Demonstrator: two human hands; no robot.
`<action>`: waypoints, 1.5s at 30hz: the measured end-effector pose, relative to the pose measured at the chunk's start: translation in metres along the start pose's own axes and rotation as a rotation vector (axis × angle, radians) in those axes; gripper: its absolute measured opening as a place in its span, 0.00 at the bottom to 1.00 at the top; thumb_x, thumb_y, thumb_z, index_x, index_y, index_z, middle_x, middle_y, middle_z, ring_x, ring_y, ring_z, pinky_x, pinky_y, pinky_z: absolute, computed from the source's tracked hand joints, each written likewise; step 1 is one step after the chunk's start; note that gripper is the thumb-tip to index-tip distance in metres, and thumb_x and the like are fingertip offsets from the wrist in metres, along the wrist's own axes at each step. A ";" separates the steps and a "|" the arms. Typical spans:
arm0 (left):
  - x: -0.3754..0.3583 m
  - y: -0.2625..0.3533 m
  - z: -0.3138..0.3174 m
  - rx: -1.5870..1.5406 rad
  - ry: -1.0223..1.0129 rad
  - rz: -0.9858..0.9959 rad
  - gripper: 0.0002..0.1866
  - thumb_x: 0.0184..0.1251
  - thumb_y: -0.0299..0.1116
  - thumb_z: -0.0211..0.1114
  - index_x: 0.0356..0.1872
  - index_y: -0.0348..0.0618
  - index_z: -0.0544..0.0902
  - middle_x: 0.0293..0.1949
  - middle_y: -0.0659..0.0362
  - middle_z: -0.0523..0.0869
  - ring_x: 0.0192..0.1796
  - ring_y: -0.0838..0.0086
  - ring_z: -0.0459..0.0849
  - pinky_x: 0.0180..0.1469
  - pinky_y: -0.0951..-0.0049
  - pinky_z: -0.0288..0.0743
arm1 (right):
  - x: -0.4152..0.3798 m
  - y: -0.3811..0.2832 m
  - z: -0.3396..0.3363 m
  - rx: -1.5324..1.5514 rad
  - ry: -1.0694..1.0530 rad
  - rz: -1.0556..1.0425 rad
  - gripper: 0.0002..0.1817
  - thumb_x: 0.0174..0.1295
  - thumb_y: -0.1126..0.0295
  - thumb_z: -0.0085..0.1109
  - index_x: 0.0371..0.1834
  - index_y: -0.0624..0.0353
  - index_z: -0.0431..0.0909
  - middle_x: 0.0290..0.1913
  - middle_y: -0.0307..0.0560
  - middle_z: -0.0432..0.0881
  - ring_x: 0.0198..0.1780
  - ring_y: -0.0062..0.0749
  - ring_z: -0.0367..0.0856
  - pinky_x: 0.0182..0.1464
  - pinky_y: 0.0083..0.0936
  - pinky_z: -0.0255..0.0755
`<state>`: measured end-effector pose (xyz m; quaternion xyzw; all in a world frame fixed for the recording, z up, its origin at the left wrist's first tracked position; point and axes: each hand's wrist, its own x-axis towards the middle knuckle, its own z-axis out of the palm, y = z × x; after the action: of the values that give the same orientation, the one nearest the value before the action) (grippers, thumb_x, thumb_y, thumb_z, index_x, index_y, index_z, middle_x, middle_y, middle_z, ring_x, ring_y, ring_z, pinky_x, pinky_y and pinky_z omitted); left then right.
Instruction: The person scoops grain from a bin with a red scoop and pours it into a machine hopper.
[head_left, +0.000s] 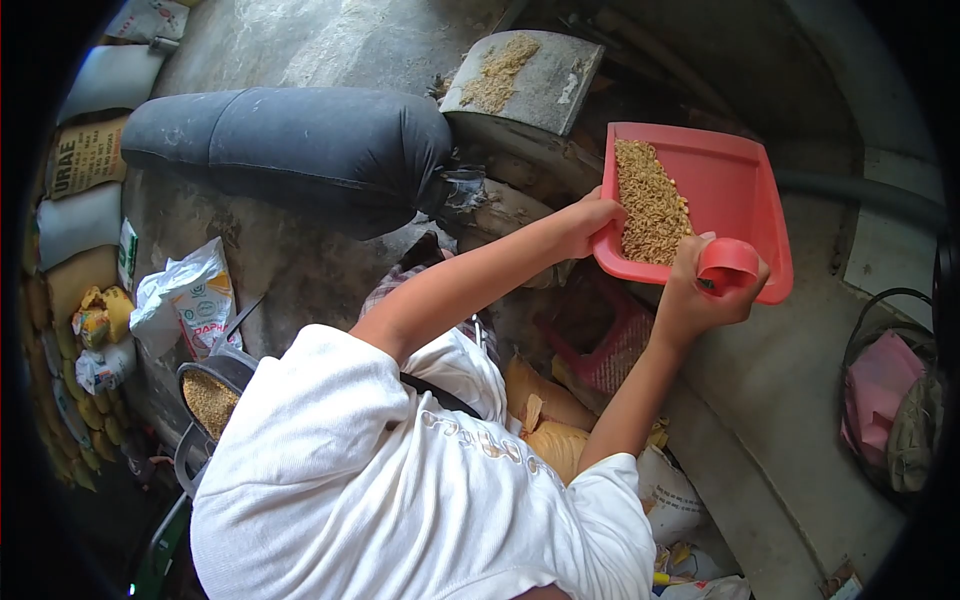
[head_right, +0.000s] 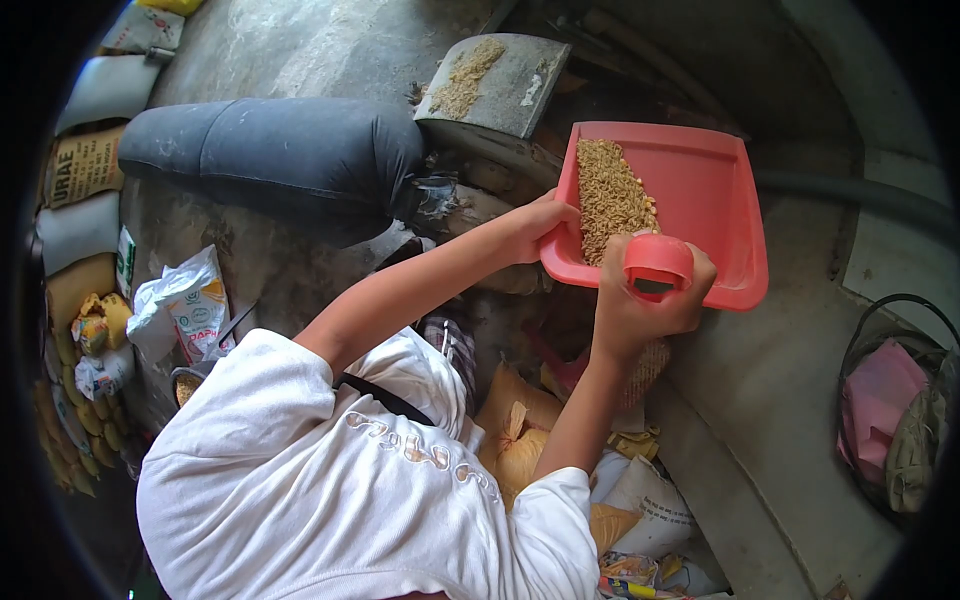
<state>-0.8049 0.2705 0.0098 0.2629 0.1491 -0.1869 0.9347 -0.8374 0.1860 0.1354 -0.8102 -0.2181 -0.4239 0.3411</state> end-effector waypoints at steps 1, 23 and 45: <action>-0.002 0.001 0.001 0.012 0.008 -0.005 0.32 0.38 0.13 0.45 0.53 0.46 0.59 0.39 0.55 0.71 0.40 0.67 0.75 0.38 0.69 0.75 | 0.001 -0.001 0.000 0.000 -0.003 0.015 0.11 0.40 0.80 0.57 0.25 0.64 0.64 0.23 0.41 0.69 0.21 0.22 0.68 0.25 0.18 0.67; -0.012 0.005 0.007 0.066 0.086 -0.036 0.28 0.39 0.15 0.47 0.49 0.43 0.62 0.35 0.55 0.70 0.35 0.66 0.75 0.33 0.67 0.75 | -0.002 0.006 -0.004 0.097 0.046 0.240 0.14 0.36 0.78 0.59 0.25 0.62 0.64 0.21 0.40 0.69 0.22 0.24 0.70 0.28 0.19 0.67; -0.015 0.009 0.009 0.039 0.069 -0.025 0.26 0.40 0.15 0.46 0.47 0.43 0.64 0.33 0.56 0.70 0.34 0.68 0.75 0.34 0.68 0.74 | 0.000 0.002 -0.001 0.069 0.038 0.225 0.14 0.35 0.80 0.58 0.25 0.62 0.64 0.22 0.40 0.71 0.22 0.24 0.72 0.28 0.19 0.68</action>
<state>-0.8124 0.2766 0.0263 0.2856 0.1809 -0.1924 0.9212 -0.8366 0.1838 0.1351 -0.8092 -0.1338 -0.3903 0.4182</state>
